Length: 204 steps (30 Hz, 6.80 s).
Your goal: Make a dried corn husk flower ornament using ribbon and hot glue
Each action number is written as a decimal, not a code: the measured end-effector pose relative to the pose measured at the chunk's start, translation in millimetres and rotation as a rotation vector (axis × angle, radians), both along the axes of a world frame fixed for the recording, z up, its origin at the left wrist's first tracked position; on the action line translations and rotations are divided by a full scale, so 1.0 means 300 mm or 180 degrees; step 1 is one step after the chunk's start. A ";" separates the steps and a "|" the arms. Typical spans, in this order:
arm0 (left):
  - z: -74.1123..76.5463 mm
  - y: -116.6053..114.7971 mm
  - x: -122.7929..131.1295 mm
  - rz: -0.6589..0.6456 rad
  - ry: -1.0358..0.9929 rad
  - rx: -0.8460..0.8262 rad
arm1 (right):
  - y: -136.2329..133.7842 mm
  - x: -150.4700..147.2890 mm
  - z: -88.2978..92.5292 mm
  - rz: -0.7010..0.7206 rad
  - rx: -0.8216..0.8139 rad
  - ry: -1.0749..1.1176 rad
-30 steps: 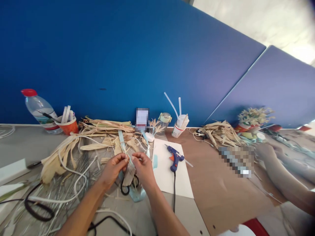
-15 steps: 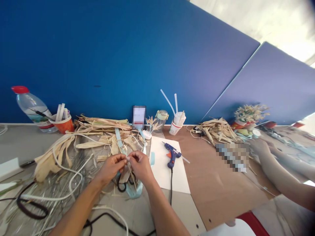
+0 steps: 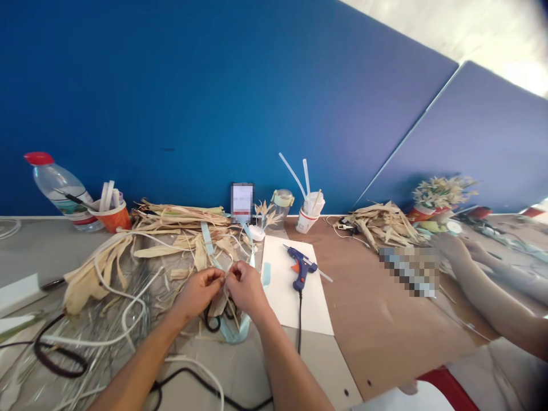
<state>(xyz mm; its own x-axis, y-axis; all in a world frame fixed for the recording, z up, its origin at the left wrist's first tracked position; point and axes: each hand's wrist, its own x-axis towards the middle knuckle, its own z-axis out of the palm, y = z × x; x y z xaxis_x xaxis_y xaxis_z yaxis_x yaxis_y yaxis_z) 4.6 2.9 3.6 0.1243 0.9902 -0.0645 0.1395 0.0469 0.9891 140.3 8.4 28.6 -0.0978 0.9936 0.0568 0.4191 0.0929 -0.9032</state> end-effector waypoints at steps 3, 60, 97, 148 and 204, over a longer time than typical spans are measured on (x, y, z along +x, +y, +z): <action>0.014 -0.001 0.006 0.0001 0.0008 0.0014 | 0.012 0.007 -0.006 0.0068 -0.0119 0.0269; 0.006 -0.010 -0.007 0.0431 0.1058 0.0860 | -0.021 -0.006 0.001 -0.0052 0.0062 -0.0471; 0.066 -0.039 -0.052 -0.0609 -0.2528 -0.0483 | 0.040 0.072 0.009 0.0012 -0.1432 0.3214; 0.077 -0.038 -0.025 0.0032 -0.0917 0.0223 | 0.002 -0.009 0.001 0.0438 -0.0975 0.3991; 0.053 -0.018 -0.036 0.0146 -0.2402 -0.0441 | 0.000 -0.014 0.023 0.0050 -0.0928 0.4160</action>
<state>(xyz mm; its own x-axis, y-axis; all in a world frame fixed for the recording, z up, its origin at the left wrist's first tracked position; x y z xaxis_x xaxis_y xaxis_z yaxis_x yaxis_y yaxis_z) -6.1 -2.5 19.5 0.1429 0.9844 -0.1025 -0.5762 0.1669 0.8001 136.2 8.4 35.6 -0.1462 0.9846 -0.0955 -0.7609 -0.1736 -0.6253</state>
